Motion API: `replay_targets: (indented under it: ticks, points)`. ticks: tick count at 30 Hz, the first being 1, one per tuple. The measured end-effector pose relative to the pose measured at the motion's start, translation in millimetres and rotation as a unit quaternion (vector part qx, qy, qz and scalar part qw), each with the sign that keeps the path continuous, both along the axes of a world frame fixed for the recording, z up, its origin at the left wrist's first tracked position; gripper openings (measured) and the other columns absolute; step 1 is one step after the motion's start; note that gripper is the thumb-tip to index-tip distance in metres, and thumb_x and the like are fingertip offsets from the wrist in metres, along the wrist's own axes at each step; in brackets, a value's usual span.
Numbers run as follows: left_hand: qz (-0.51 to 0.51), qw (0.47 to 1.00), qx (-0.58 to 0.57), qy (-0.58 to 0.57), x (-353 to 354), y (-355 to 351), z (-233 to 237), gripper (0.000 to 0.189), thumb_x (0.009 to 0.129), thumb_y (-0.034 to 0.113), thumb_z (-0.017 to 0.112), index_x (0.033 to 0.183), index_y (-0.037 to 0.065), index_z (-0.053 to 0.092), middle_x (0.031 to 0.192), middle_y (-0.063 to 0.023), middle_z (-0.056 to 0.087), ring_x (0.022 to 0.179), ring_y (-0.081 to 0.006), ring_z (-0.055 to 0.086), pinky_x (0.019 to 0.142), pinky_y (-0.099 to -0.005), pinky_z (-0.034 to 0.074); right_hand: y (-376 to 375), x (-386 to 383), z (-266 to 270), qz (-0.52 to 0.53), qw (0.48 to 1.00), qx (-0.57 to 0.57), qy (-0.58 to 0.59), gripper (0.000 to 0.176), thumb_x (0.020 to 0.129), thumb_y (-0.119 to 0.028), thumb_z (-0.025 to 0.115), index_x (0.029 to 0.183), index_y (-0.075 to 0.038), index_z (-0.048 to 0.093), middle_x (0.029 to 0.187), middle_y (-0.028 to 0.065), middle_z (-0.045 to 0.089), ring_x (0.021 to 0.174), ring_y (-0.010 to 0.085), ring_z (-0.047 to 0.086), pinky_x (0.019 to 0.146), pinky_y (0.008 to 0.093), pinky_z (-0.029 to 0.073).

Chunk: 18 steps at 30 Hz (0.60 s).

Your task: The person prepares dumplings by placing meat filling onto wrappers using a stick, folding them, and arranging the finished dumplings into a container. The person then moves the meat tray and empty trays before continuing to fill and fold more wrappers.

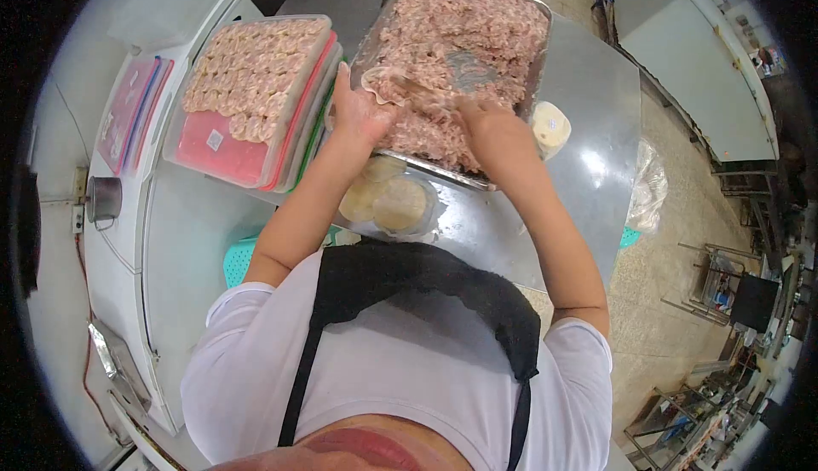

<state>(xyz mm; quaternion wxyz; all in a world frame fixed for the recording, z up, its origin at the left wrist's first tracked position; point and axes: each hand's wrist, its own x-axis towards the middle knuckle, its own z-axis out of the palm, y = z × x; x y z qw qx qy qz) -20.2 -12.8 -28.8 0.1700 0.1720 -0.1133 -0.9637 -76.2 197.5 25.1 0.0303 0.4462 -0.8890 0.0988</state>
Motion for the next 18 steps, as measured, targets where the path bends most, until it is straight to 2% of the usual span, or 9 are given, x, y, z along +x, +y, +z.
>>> replay_targets:
  ticks: [2,5,6,10,12,14,15,17,18]
  points:
    - [-0.003,0.999,0.0,-0.047,-1,16,25,0.077,0.092,0.063,0.039,0.14,0.003,0.038,0.145,-0.0196,0.038,0.132,-0.0386,0.037,0.11,-0.0584,0.025,2,-9,-22,0.062,0.994,-0.084,-0.008,0.019,0.093,-0.025,0.054,0.101,-0.01,0.061,0.08,0.0157,0.063,0.073,0.0338,0.065,0.062,0.0443,0.052]
    - [-0.002,0.998,-0.037,-0.057,-10,21,25,0.073,0.09,0.063,0.045,0.132,0.003,0.047,0.139,-0.0219,0.042,0.128,-0.0427,0.04,0.108,-0.067,0.019,14,-23,16,0.059,0.998,0.004,0.013,0.019,0.092,-0.022,0.055,0.106,-0.009,0.06,0.081,0.0158,0.062,0.076,0.0342,0.065,0.064,0.0438,0.053]
    - [-0.001,0.998,-0.039,-0.059,-13,23,25,0.073,0.09,0.063,0.045,0.132,0.003,0.047,0.139,-0.0219,0.042,0.128,-0.0427,0.04,0.108,-0.067,0.019,18,-19,31,0.027,0.998,0.052,0.037,0.02,0.092,-0.022,0.055,0.107,-0.009,0.059,0.082,0.0159,0.061,0.078,0.0347,0.065,0.064,0.0439,0.053]
    - [-0.004,0.995,-0.044,-0.086,-22,27,26,0.063,0.089,0.054,0.053,0.124,0.002,0.051,0.129,-0.0237,0.047,0.124,-0.0412,0.044,0.107,-0.0652,0.025,7,-19,15,0.078,0.995,-0.056,-0.039,0.028,0.092,-0.021,0.056,0.116,-0.007,0.057,0.086,0.0154,0.06,0.079,0.0341,0.065,0.066,0.0448,0.053]
    - [0.023,0.994,-0.026,-0.099,-23,22,24,0.058,0.089,0.05,0.056,0.122,0.002,0.052,0.126,-0.0234,0.048,0.124,-0.04,0.044,0.107,-0.0634,0.028,13,-32,20,0.083,0.995,-0.033,-0.055,0.032,0.094,-0.023,0.055,0.118,-0.002,0.059,0.09,0.0177,0.063,0.083,0.0363,0.065,0.072,0.0438,0.052]
    - [-0.029,0.994,-0.074,0.07,-18,13,16,0.044,0.09,0.03,0.061,0.124,0.004,0.053,0.121,-0.0208,0.052,0.121,-0.0365,0.048,0.106,-0.0579,0.033,23,-49,22,0.087,0.952,-0.217,-0.197,0.032,0.097,-0.026,0.053,0.113,0.0,0.062,0.094,0.0205,0.066,0.088,0.0388,0.064,0.078,0.0423,0.051]
    - [-0.025,0.994,-0.077,0.07,-11,11,23,0.044,0.09,0.03,0.061,0.124,0.004,0.053,0.121,-0.0208,0.052,0.121,-0.0365,0.048,0.106,-0.0579,0.033,27,-52,24,0.053,0.937,-0.237,-0.252,0.033,0.098,-0.026,0.051,0.108,0.002,0.064,0.098,0.0229,0.067,0.092,0.0394,0.064,0.083,0.0403,0.049]
    - [-0.14,0.917,-0.372,-0.015,7,16,44,0.046,0.085,0.014,0.067,0.128,0.007,0.052,0.12,-0.0158,0.056,0.114,-0.0303,0.056,0.103,-0.0477,0.04,32,-52,33,0.051,0.927,-0.195,-0.316,0.033,0.098,-0.026,0.051,0.109,0.002,0.064,0.099,0.0231,0.067,0.092,0.0387,0.064,0.083,0.0399,0.049]
    - [-0.137,0.918,-0.372,-0.017,6,16,52,0.046,0.085,0.014,0.067,0.128,0.007,0.052,0.12,-0.0158,0.056,0.114,-0.0303,0.056,0.103,-0.0477,0.04,34,-51,40,0.046,0.912,-0.152,-0.377,0.033,0.098,-0.026,0.052,0.111,0.001,0.064,0.1,0.0234,0.066,0.092,0.038,0.064,0.083,0.0395,0.049]
